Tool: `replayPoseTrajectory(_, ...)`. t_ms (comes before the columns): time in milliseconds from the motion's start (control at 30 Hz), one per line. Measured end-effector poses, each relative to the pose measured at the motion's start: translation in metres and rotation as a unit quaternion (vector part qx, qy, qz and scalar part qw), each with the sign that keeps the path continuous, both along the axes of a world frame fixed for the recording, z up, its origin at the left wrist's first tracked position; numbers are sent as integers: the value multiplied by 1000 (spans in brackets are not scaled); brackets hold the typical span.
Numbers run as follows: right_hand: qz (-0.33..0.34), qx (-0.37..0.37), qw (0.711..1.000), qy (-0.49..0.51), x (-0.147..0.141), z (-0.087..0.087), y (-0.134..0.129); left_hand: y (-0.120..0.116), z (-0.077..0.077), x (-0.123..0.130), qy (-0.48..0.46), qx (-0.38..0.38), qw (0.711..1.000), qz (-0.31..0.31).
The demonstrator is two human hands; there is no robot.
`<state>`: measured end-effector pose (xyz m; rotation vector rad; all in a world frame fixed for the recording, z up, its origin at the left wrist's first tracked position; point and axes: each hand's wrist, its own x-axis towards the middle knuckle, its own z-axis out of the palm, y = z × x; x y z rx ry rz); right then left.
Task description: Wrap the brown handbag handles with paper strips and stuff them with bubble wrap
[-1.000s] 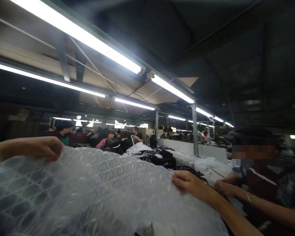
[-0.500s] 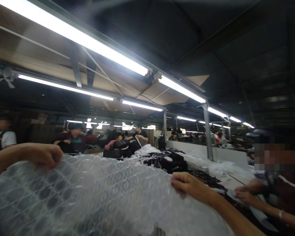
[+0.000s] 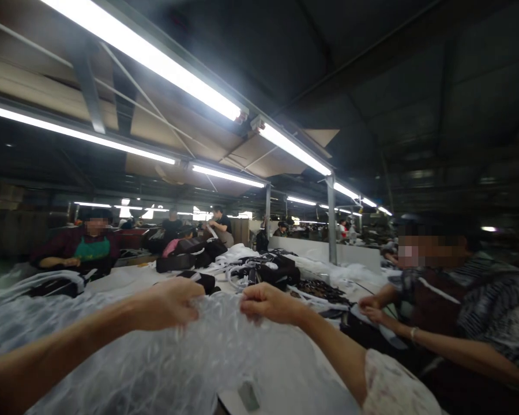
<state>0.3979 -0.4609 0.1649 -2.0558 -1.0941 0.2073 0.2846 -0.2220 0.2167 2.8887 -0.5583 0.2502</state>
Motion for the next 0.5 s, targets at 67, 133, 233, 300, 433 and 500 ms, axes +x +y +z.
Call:
replayPoseTrajectory(67,-6,-3,1000,18,3,-9,-8,1,-7,6,-27,27,999,36)
replayPoseTrajectory(133,-19,-17,999,37,7,-23,-20,18,-8,12,-30,37,998,49)
replayPoseTrajectory(233,-32,-44,996,70,13,-45,-39,56,-2,21,17,39,998,51)
replayPoseTrajectory(300,-37,-38,996,74,15,-55,-46,79,2,25,61,41,996,53)
replayPoseTrajectory(433,-54,-2,998,23,10,-60,-43,93,9,27,82,74,992,62)
replayPoseTrajectory(500,-55,0,998,-13,4,-58,-38,79,12,22,43,91,994,48)
